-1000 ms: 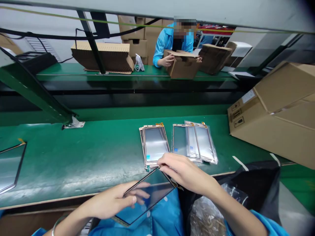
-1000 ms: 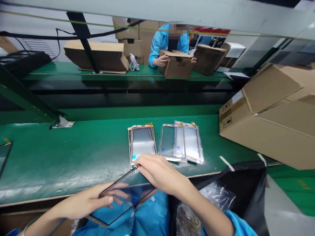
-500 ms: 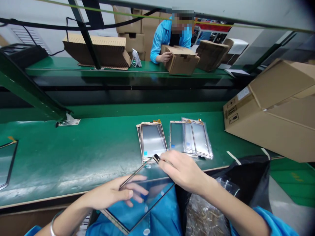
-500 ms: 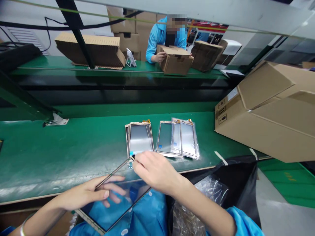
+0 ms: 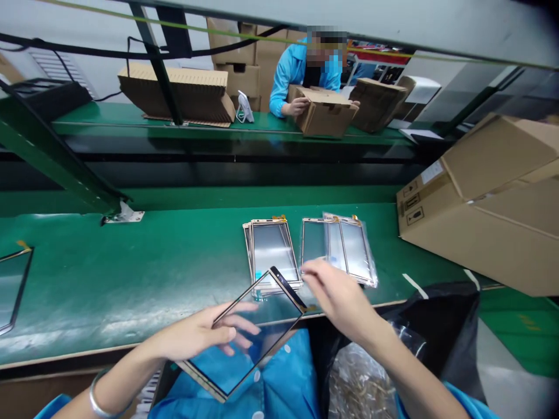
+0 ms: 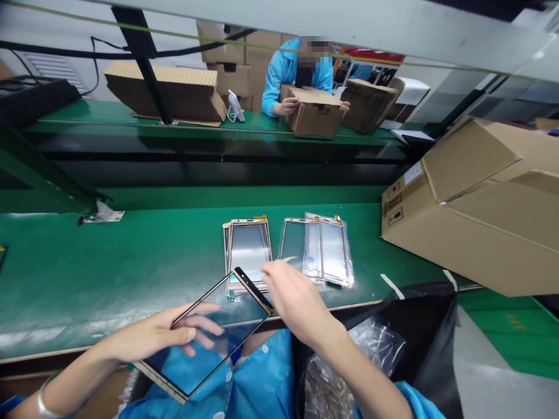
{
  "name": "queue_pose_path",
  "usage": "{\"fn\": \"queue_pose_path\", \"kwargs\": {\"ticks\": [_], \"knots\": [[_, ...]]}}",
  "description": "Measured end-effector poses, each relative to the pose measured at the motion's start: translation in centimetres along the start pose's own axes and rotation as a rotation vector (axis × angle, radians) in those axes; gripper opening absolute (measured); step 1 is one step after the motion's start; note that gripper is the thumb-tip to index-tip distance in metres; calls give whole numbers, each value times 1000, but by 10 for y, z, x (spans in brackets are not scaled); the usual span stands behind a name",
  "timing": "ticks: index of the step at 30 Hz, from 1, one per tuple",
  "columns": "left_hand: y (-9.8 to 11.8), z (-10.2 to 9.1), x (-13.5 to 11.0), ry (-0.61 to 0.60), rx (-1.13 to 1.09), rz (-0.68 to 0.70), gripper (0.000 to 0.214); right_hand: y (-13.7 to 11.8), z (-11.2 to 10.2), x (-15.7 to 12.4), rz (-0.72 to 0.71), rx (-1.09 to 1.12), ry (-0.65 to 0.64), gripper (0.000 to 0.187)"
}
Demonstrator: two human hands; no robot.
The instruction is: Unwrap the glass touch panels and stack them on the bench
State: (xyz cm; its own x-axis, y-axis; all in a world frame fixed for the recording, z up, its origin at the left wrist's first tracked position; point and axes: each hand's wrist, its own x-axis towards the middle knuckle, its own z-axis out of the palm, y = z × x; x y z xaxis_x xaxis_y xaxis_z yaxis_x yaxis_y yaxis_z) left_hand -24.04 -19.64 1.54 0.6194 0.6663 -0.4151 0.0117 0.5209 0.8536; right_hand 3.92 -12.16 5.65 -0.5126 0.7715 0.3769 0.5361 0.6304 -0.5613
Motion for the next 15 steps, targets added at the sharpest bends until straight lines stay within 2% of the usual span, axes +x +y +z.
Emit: {"fn": "queue_pose_path", "kwargs": {"ticks": [1,3,9,12,15], "knots": [[1,4,1,6,34,0,48,-4,7,6,-74,-64,-99,16],[4,10,1,30,79,0,47,-10,14,16,-173,-145,-210,20],[13,17,-3,44,163,-1,48,-21,4,27,-272,-239,-392,23],[12,17,-3,46,170,3,48,-20,4,29,-337,-310,-408,28],[9,18,0,41,162,2,48,-16,10,28,-407,-382,-334,32]]}}
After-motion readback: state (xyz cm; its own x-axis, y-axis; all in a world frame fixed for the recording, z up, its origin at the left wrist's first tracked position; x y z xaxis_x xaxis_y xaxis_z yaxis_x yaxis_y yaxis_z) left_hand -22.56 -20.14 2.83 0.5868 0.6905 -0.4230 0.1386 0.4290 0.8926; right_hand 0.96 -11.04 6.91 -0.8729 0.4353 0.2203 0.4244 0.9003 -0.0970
